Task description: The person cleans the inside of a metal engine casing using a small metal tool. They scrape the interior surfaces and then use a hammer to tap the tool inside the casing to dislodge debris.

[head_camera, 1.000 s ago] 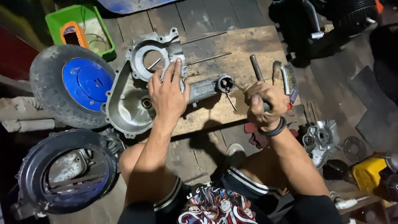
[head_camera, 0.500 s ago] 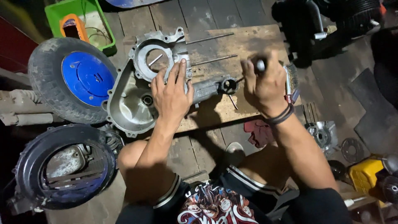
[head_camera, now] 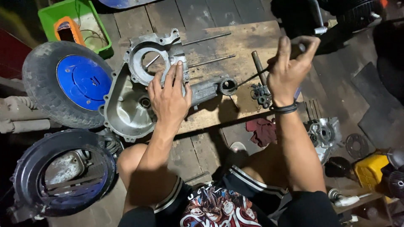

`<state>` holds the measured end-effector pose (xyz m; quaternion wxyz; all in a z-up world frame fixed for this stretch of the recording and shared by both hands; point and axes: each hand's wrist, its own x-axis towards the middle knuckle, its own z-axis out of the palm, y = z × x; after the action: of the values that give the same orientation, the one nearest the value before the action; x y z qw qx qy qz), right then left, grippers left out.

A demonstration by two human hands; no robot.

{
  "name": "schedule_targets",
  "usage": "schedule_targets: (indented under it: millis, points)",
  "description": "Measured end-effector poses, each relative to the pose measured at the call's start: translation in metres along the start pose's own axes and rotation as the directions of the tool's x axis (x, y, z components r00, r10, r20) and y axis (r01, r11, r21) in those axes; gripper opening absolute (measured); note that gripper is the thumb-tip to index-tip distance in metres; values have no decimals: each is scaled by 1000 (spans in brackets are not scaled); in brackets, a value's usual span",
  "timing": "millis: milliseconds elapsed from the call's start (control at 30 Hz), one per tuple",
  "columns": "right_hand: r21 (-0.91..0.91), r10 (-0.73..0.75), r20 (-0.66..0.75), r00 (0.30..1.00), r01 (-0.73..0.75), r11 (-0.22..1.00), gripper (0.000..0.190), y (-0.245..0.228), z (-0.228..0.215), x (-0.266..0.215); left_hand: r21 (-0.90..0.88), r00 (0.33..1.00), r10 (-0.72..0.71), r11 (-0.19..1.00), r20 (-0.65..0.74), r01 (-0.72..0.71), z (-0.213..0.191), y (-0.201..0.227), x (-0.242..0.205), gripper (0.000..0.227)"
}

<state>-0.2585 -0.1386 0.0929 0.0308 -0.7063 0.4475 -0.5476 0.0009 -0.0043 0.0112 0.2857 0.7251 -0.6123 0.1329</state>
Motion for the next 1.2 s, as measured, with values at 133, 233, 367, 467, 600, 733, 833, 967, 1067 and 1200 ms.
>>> schedule_targets:
  millis: [133,233,367,467,600,733,833,967,1067,1200]
  points:
    - [141,113,-33,993,-107,984,24,13,-13,-19,-5,1000,1,1000,10,-1,2,-2,1,60]
    - [214,267,-87,960,-243,946,22,23,-25,-37,43,987,68,997,-145,-62,11,-5,2,61]
    - [387,610,60,791,-581,716,36,2,-42,-50,17,994,40,999,-100,-39,6,-4,4,56]
    - [552,644,83,760,-573,606,23,3,-49,-62,3,996,32,999,-80,-32,5,-2,2,55]
    - [332,356,128,925,-379,864,31,25,-62,-81,14,993,39,999,-108,-37,6,-2,-1,54]
    - [195,119,240,963,-168,966,26,12,-81,-83,19,994,45,999,-103,-43,4,-2,-3,53]
    - [113,196,444,874,-271,956,23,1,-93,-96,67,985,84,995,-153,-74,9,-4,-4,56]
    - [-35,170,426,888,-171,985,21,6,-99,-112,80,979,98,993,-180,-85,9,-5,-6,55]
    - [10,255,302,918,-271,963,29,-3,-96,-108,84,977,106,992,-186,-91,7,-2,-10,56]
    - [111,329,221,918,-359,927,23,-3,-88,-108,60,980,94,995,-175,-85,6,-1,-12,57]
